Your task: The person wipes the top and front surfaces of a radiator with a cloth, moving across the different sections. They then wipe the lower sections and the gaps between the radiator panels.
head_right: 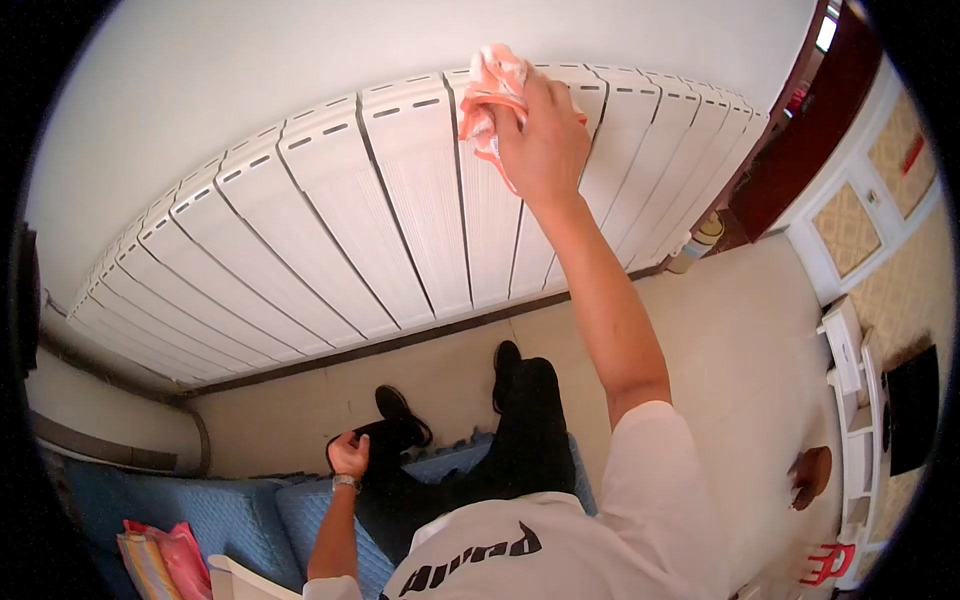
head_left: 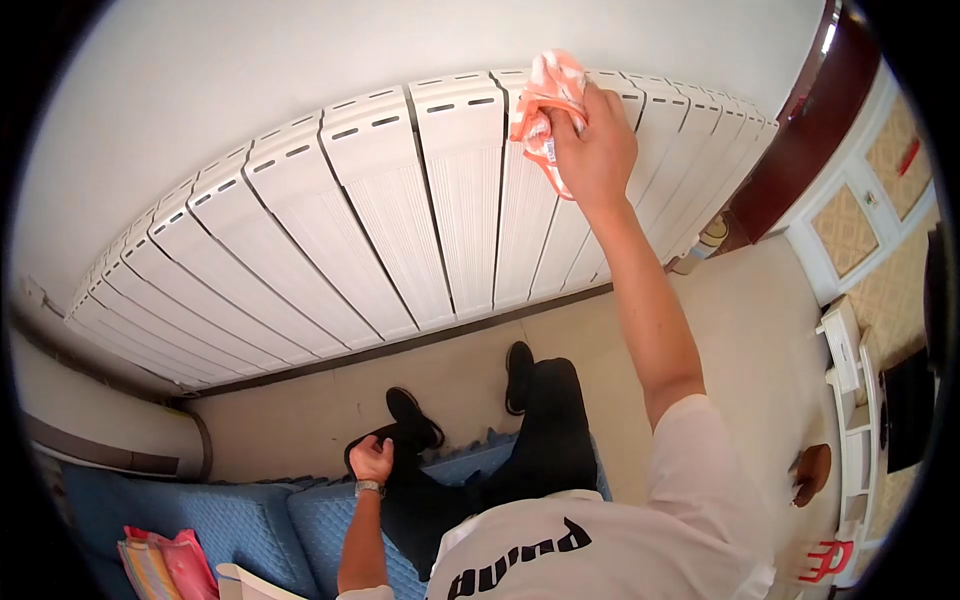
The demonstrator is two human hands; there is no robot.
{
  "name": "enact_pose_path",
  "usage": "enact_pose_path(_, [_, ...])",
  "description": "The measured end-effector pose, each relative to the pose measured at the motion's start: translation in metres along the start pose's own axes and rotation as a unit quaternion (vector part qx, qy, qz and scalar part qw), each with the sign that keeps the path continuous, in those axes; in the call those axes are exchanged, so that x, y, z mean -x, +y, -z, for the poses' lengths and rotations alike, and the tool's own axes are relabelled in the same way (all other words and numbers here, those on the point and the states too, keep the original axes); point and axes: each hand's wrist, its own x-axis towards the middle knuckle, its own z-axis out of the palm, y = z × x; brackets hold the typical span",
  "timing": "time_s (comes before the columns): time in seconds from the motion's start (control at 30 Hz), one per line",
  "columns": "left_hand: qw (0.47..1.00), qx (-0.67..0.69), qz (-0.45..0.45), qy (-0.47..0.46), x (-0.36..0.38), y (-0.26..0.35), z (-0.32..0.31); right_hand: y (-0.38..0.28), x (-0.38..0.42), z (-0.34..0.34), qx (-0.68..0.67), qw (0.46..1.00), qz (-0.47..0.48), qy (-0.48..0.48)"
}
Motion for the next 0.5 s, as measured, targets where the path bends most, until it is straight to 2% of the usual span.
enact_pose_path(0.1, [0.999, 0.004, 0.023, -0.023, 0.000, -0.001, 0.002, -0.004, 0.004, -0.002, 0.037, 0.999, 0.019, -0.014])
enact_pose_path(0.23, [1.000, -0.002, 0.018, -0.016, -0.001, -0.004, 0.000, -0.001, 0.011, -0.001, 0.005, 0.999, 0.034, -0.032])
enact_pose_path(0.3, [1.000, 0.000, 0.014, -0.012, -0.002, -0.002, 0.000, -0.002, 0.015, 0.004, 0.006, 0.996, -0.003, -0.091])
enact_pose_path(0.33, [1.000, -0.005, 0.015, -0.015, -0.001, 0.000, 0.001, -0.001, 0.017, 0.007, 0.007, 0.996, -0.003, -0.090])
enact_pose_path(0.43, [1.000, -0.009, 0.022, -0.021, -0.002, -0.002, 0.001, -0.007, 0.023, 0.018, 0.017, 0.993, 0.050, -0.107])
enact_pose_path(0.5, [0.999, -0.007, 0.033, -0.021, -0.001, -0.002, -0.001, -0.026, 0.029, 0.036, -0.012, 0.983, 0.062, -0.171])
